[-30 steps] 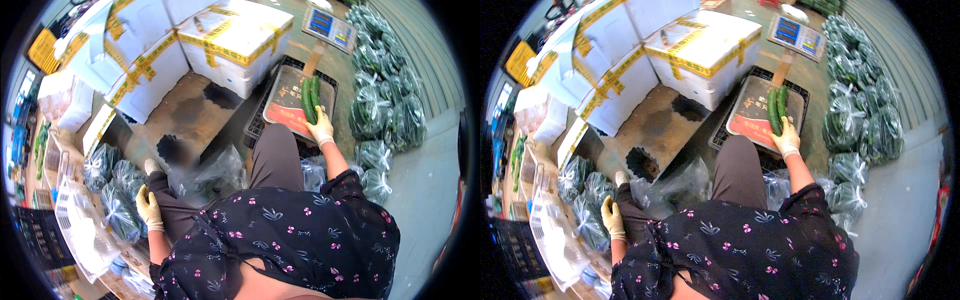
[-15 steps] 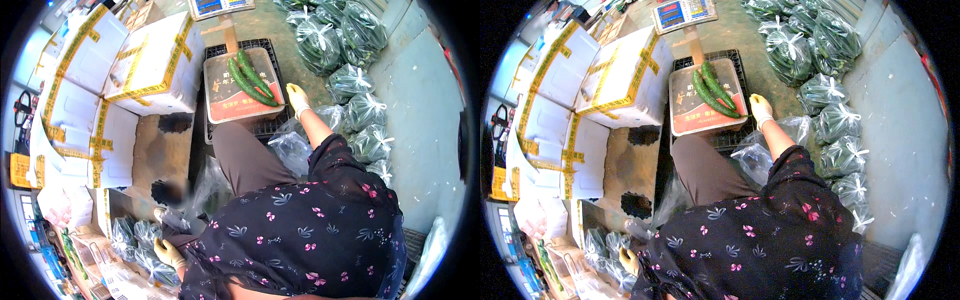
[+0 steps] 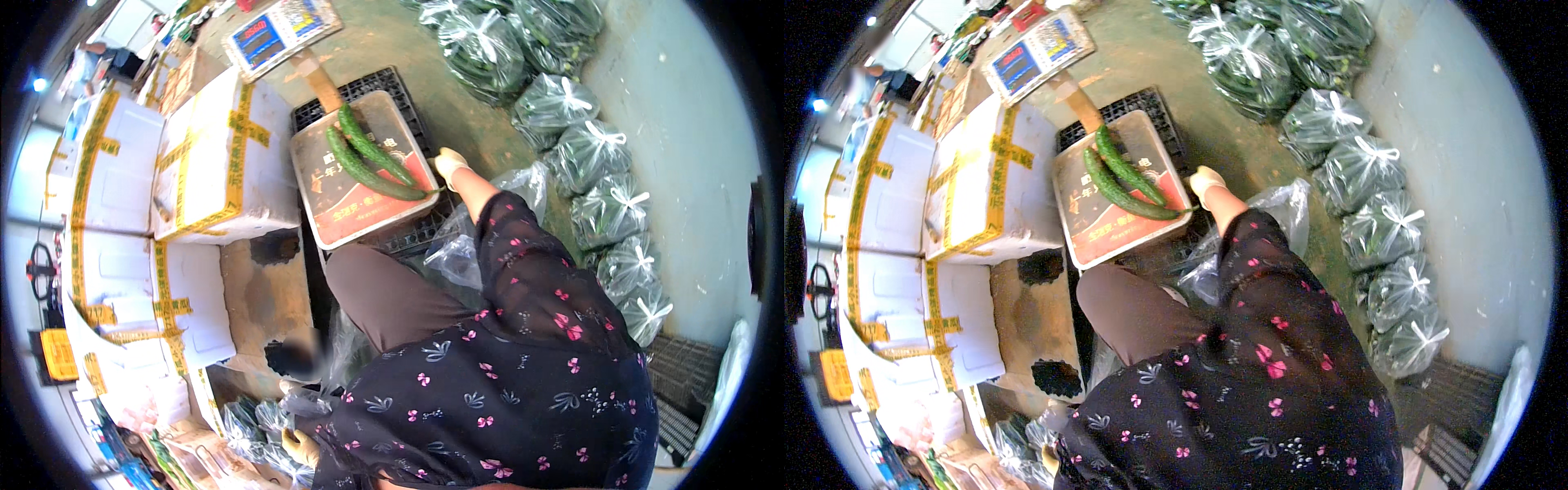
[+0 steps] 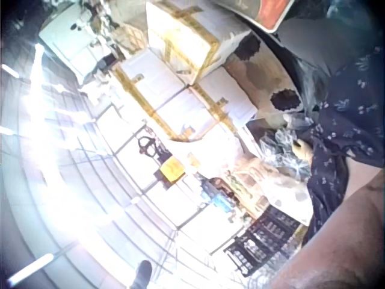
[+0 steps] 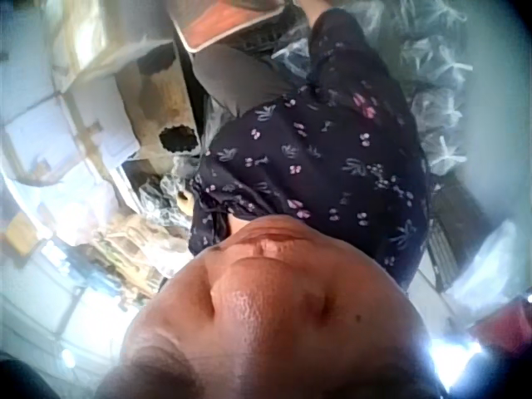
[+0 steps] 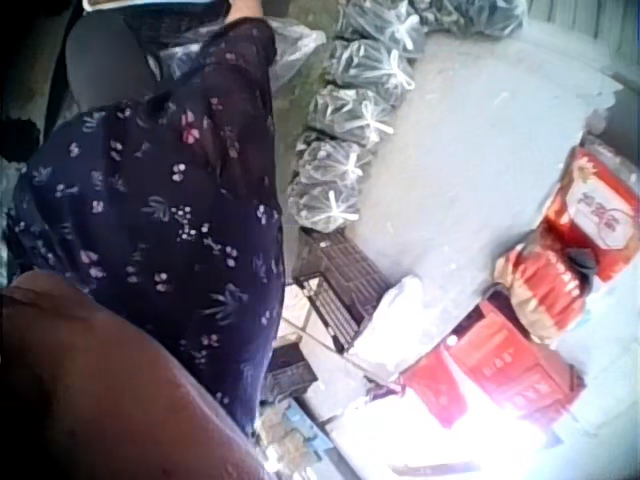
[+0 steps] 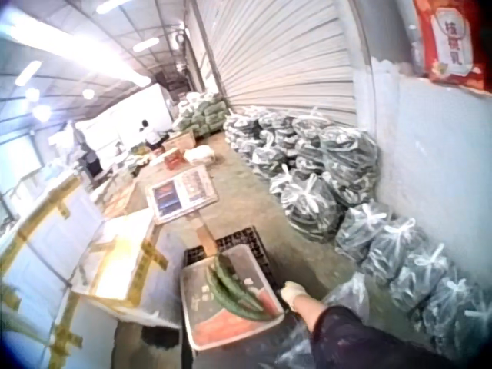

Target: The person packs cucumbers into a plastic-lined foam box, weighs them, and then prepares a second box by cutting the tape and opening it.

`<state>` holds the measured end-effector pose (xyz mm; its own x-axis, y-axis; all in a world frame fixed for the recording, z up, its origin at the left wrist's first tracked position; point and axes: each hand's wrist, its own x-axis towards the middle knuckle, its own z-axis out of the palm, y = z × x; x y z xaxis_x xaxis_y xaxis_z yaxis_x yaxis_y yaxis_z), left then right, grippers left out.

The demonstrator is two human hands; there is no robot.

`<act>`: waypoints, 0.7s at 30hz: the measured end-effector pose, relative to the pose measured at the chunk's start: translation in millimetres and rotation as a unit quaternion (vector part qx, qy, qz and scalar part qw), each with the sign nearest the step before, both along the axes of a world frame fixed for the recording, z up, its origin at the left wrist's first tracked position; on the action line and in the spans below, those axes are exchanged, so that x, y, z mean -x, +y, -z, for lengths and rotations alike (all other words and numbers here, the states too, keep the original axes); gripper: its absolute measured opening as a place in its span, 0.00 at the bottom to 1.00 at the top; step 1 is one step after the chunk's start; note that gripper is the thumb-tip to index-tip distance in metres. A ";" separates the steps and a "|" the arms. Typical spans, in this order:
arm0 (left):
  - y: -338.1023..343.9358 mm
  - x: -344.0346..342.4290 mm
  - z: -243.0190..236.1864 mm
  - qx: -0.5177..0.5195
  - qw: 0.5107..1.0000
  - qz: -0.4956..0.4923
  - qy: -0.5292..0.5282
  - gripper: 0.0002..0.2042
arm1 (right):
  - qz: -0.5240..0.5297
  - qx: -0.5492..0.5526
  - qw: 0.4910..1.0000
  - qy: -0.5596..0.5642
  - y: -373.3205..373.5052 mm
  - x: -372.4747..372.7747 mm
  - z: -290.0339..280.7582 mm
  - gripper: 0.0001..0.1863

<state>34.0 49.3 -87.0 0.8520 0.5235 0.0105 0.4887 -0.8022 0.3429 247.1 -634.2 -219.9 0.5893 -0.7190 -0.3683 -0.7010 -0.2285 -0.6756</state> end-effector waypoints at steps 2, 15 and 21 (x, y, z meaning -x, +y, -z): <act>53.7 17.1 34.0 -0.032 0.999 0.007 -0.034 0.18 | -0.026 -0.038 0.999 0.027 3.8 -10.4 -6.5 0.20; 55.5 -35.0 36.7 -0.045 0.996 0.032 0.073 0.18 | 0.013 -0.061 0.998 -0.026 -12.5 3.2 10.7 0.23; 32.8 -24.2 14.2 -0.051 0.993 0.024 0.102 0.17 | 0.024 -0.109 0.991 -0.072 11.7 20.4 -1.6 0.25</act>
